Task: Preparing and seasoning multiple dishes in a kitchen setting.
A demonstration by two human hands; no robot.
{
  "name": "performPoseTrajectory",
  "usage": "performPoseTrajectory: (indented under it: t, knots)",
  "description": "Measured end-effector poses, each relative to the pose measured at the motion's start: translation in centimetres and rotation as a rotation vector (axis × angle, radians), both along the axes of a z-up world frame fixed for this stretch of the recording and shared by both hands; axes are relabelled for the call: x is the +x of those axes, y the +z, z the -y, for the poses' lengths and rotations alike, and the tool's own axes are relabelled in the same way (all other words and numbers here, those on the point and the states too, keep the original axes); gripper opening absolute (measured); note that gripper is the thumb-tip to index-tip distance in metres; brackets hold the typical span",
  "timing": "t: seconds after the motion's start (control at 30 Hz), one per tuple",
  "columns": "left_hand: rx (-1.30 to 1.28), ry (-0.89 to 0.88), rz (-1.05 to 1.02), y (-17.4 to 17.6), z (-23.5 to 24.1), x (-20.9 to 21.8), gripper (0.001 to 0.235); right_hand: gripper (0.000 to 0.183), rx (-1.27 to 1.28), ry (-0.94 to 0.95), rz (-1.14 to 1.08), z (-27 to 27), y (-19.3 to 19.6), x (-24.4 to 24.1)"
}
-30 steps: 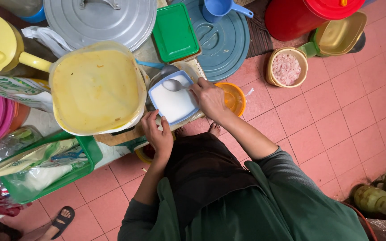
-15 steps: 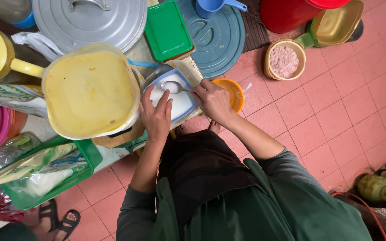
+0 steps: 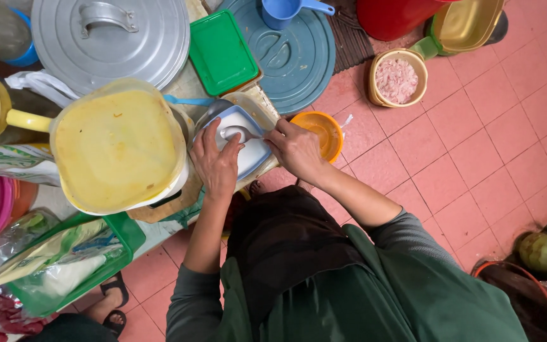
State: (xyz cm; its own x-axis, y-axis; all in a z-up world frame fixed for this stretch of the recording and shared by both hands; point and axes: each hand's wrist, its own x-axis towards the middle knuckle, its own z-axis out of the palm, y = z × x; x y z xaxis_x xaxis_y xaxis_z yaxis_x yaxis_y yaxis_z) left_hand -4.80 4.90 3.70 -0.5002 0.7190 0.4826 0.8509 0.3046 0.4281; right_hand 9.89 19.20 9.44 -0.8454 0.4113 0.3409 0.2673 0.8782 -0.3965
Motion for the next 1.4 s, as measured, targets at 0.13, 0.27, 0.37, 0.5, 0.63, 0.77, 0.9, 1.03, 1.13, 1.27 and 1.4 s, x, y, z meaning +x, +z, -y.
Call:
performPoseTrajectory:
  t: [0.13,0.27,0.37,0.5,0.63,0.77,0.9,1.03,1.13,1.27,1.4]
  knots:
    - [0.005,0.002,-0.012,0.0,0.0,0.0,0.025,0.014,-0.012,0.006,-0.022,-0.1,0.3,0.0]
    - [-0.004,-0.004,-0.033,0.3,-0.1,0.0,0.018,0.014,-0.016,0.004,-0.013,-0.1,0.4,0.1]
    - [0.003,-0.015,-0.051,0.2,-0.2,0.0,0.015,0.013,-0.017,0.003,-0.009,-0.1,0.3,0.1]
    - [0.000,-0.041,-0.085,-0.2,-0.2,0.1,0.015,0.013,-0.030,-0.002,-0.014,-0.2,0.0,0.2]
    - [0.006,-0.057,-0.044,0.5,0.1,0.3,0.014,0.013,-0.069,-0.004,0.016,-0.8,-0.3,0.3]
    - [0.106,-0.045,0.215,0.4,1.3,0.6,0.015,0.013,-0.085,-0.005,0.005,-1.3,-0.6,0.6]
    - [0.202,-0.044,0.464,0.6,2.7,1.0,0.018,0.015,-0.040,0.031,-0.018,-1.8,-0.4,0.3]
    - [0.183,-0.013,0.495,1.9,5.1,2.8,0.018,0.025,0.218,0.182,0.016,-3.7,-1.4,-0.3]
    - [0.117,0.025,0.497,1.8,7.2,3.9,0.017,0.026,0.442,0.333,0.083,-5.4,-0.1,-1.3]
    - [0.025,0.021,0.560,0.5,10.6,4.9,0.011,0.013,0.526,0.511,0.016,-7.0,3.3,-2.9]
    - [-0.118,-0.015,0.603,-0.4,11.8,5.4,0.013,0.007,0.594,0.670,0.078,-7.8,4.1,-4.2]
